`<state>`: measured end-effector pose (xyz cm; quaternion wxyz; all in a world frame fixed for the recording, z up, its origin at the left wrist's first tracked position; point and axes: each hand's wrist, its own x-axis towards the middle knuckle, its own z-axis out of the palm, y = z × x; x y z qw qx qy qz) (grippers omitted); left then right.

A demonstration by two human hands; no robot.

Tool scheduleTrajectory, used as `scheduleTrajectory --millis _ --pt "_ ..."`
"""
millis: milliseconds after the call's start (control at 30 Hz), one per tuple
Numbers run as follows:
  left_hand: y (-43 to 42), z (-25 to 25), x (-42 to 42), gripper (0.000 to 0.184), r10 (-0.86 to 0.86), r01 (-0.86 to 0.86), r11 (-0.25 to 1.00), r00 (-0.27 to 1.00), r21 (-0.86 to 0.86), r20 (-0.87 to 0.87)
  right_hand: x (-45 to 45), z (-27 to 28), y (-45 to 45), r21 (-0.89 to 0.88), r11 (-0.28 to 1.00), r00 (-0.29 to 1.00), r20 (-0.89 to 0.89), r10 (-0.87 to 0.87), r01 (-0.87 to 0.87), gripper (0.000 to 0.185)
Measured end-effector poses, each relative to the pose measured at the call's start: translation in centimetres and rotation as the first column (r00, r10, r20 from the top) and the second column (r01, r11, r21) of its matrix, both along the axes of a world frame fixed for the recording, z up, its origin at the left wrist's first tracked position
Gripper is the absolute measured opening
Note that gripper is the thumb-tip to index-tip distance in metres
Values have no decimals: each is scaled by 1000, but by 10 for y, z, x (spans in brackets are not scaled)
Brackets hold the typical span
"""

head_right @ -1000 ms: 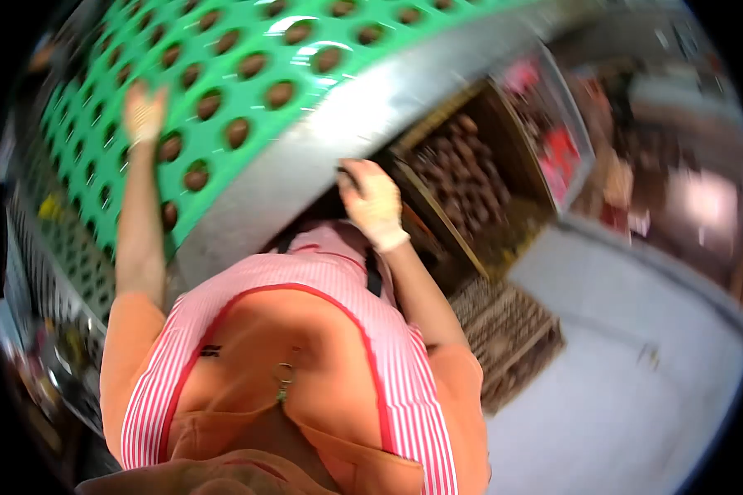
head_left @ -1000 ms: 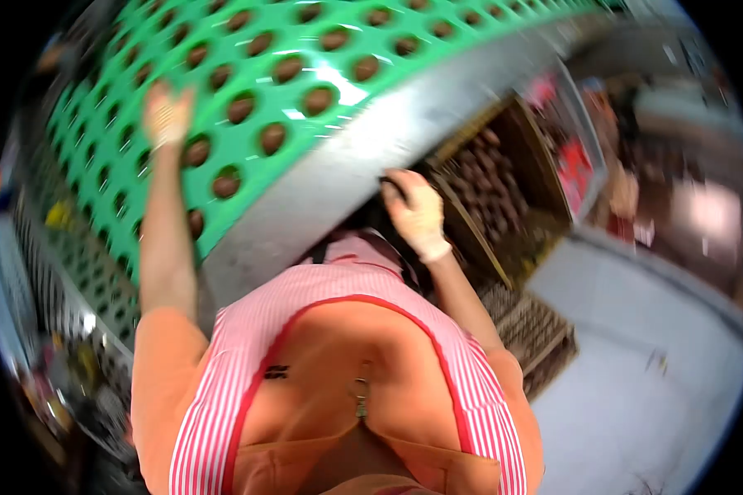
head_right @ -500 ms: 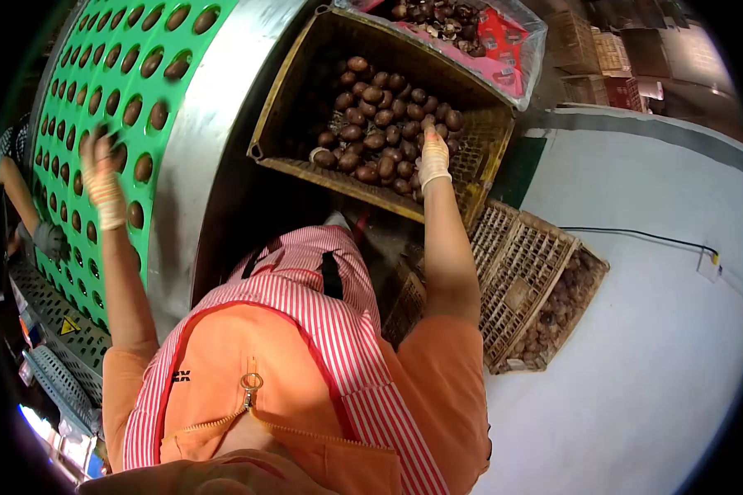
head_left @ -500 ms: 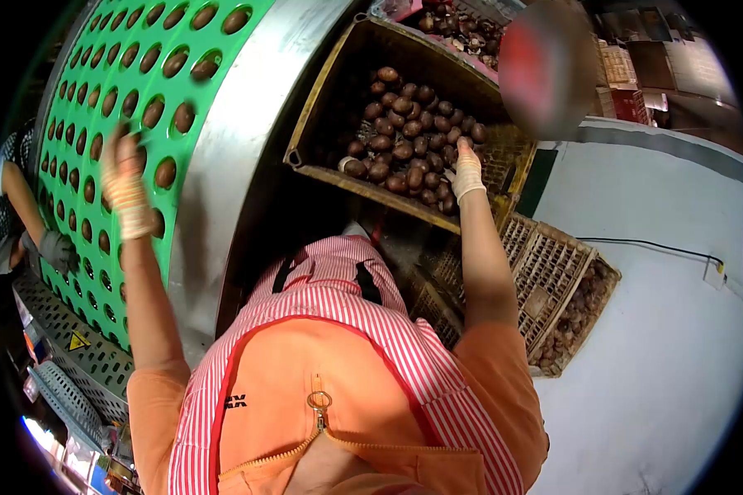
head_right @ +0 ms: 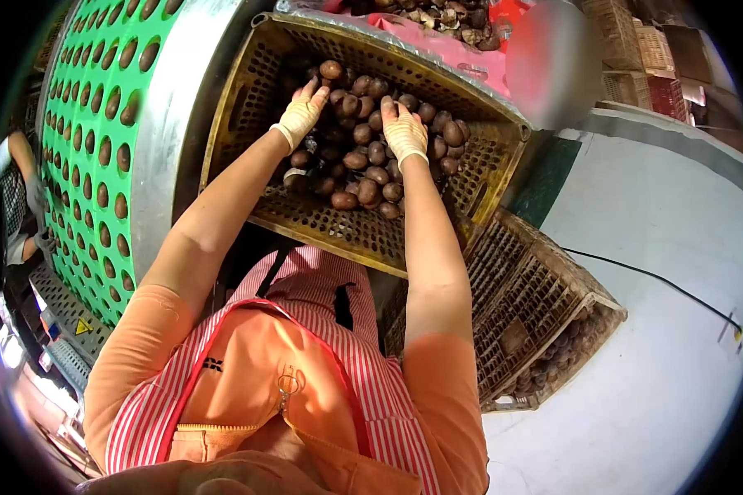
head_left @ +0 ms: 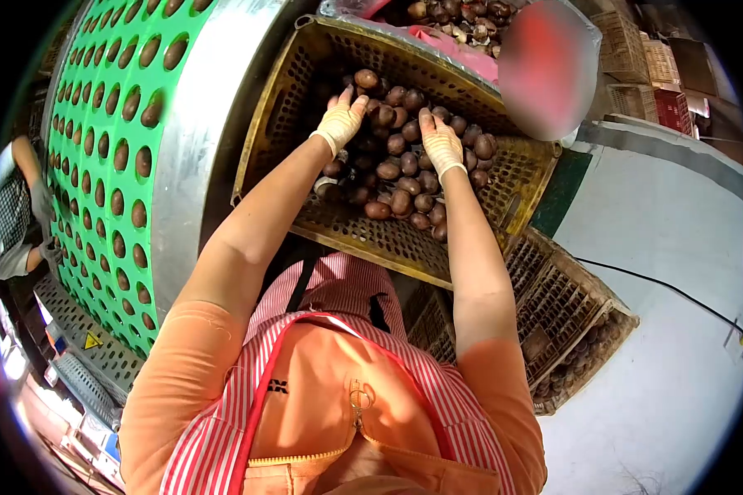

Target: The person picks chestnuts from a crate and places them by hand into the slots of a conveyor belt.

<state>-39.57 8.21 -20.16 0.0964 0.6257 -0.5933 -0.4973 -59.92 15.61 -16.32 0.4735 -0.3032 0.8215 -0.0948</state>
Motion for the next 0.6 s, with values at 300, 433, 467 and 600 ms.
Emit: scheduleTrajectory --millis 300,433,467,600 --pt "-10 -9 21 64 -255 241 964 957 -113 -139 9 -25 -15 -26 989 918 375 -127 147 91" --pt "-13 4 17 67 -217 223 975 964 19 -155 18 -19 -16 128 966 782 568 -257 224 94" --pt "-14 7 15 68 -250 259 965 957 43 -145 19 -19 -17 158 960 745 607 -278 229 95" --pt "-7 -14 5 79 -373 386 922 907 32 -196 22 -31 -5 207 894 562 716 -415 397 94"
